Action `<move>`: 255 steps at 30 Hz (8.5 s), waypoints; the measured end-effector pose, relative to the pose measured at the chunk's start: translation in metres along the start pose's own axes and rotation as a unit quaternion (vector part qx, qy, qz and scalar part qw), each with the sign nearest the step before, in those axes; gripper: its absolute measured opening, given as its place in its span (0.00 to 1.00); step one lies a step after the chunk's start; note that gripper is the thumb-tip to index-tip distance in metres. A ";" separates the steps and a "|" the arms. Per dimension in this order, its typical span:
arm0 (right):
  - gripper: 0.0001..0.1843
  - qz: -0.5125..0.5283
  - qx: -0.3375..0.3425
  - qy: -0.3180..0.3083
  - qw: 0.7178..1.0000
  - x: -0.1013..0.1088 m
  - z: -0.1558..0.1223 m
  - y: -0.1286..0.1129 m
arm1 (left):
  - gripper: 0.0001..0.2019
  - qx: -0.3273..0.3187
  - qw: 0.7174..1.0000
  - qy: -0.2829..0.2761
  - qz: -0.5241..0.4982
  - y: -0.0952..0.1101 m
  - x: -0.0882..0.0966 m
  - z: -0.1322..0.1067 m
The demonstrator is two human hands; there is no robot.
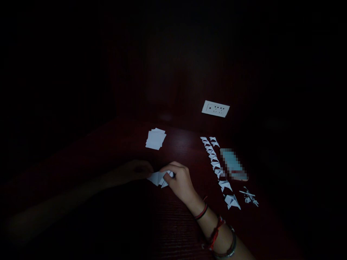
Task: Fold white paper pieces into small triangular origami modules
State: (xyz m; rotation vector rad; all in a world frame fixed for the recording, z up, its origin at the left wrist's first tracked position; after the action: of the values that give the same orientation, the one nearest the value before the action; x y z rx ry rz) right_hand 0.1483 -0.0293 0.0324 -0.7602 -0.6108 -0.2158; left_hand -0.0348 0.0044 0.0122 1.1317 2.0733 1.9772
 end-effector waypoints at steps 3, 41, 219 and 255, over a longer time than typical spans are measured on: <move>0.14 0.013 -0.008 -0.030 0.999 0.000 0.001 0.003 | 0.09 -0.004 0.999 -0.010 0.032 0.002 0.000 -0.004; 0.04 0.009 -0.079 -0.102 0.992 0.014 0.005 0.016 | 0.06 -0.099 0.975 0.144 0.140 0.010 -0.002 -0.010; 0.05 -0.117 0.033 -0.063 0.991 0.003 0.000 0.024 | 0.12 -0.087 0.947 0.186 0.248 -0.008 -0.031 -0.012; 0.12 -0.065 0.087 -0.186 0.977 -0.005 -0.002 0.027 | 0.08 -0.103 0.948 0.181 0.241 -0.012 -0.030 -0.008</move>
State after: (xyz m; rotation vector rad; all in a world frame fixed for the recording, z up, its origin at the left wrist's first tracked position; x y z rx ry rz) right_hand 0.1556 -0.0116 0.0127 -0.5941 -1.0231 -0.1384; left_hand -0.0222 -0.0168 -0.0099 1.4243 1.7800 2.7396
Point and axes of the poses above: each hand's wrist, its own z-axis towards the middle knuckle, its own x-axis out of the back of the hand, y = z × x, the point moved 2 cm from there along z, towards the middle knuckle, and after that the axes turned 11 degrees about x, right-handed, at the moved point
